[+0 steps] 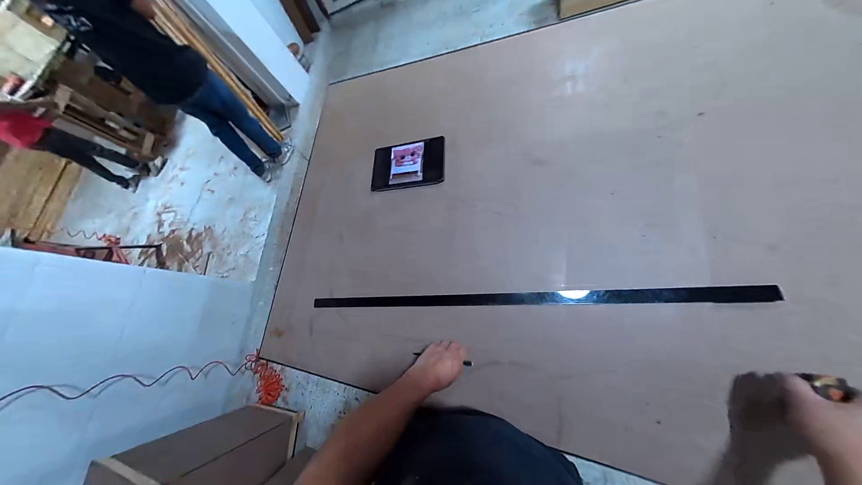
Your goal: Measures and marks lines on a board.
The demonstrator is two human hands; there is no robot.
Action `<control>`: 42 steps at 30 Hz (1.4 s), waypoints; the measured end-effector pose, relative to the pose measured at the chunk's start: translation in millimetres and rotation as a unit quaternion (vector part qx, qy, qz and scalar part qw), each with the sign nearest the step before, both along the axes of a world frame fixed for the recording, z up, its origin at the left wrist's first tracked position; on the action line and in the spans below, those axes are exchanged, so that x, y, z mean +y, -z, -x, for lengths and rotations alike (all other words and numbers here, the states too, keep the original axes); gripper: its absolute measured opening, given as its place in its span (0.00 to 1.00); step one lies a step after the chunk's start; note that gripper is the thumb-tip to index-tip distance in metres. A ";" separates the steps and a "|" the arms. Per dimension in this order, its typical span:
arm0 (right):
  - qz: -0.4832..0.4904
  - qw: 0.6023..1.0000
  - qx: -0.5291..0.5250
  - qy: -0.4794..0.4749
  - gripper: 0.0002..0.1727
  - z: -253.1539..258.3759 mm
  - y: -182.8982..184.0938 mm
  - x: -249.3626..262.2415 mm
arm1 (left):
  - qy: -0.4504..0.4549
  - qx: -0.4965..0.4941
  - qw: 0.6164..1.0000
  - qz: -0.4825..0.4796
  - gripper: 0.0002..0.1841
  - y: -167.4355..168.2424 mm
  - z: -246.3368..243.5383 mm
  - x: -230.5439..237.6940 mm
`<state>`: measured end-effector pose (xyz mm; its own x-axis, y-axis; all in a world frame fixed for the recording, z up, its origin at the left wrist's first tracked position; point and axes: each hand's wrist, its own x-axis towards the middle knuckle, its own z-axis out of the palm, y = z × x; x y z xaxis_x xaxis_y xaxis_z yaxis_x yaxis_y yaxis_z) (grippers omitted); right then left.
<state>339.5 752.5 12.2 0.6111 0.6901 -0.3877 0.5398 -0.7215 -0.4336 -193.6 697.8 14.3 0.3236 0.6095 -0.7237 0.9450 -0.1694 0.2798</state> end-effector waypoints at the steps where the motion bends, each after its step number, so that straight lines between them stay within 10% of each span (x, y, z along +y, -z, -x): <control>1: -0.001 1.000 0.022 -0.005 0.40 24.4 -9.8 -14.7 | -0.056 0.005 0.998 -0.007 0.19 -2.2 14.8 -2.9; 7: 0.002 0.983 0.176 -0.054 0.34 168.7 -5.2 -104.9 | -0.336 0.085 0.933 -0.094 0.30 1.8 143.6 3.8; 14: 0.065 0.946 0.291 -0.127 0.36 333.1 -13.9 -143.1 | -0.313 0.131 0.937 -0.080 0.28 8.0 239.0 29.0; 19: 0.047 0.916 0.354 -0.184 0.38 463.5 -28.2 -156.6 | -0.197 -0.041 0.978 0.059 0.24 -10.5 255.0 -8.3; 25: 0.036 0.877 0.367 -0.309 0.52 589.3 -46.7 -146.9 | -0.293 -0.357 0.872 0.161 0.23 -43.6 276.0 -49.1; 36: 0.038 0.827 0.377 -0.416 0.50 636.4 -49.9 -141.0 | -0.160 -0.334 0.889 0.268 0.17 -48.3 327.7 -9.2; 42: 0.130 0.864 0.330 -0.358 0.28 577.5 -47.4 -131.5 | -0.376 -0.329 0.865 0.040 0.05 -79.8 373.4 90.1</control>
<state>-238.0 621.0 59.6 -0.3485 0.6376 -0.6870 0.5850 -0.4248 -0.6909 -567.0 787.9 94.1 0.2156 0.7831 -0.5833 0.4100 0.4695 0.7820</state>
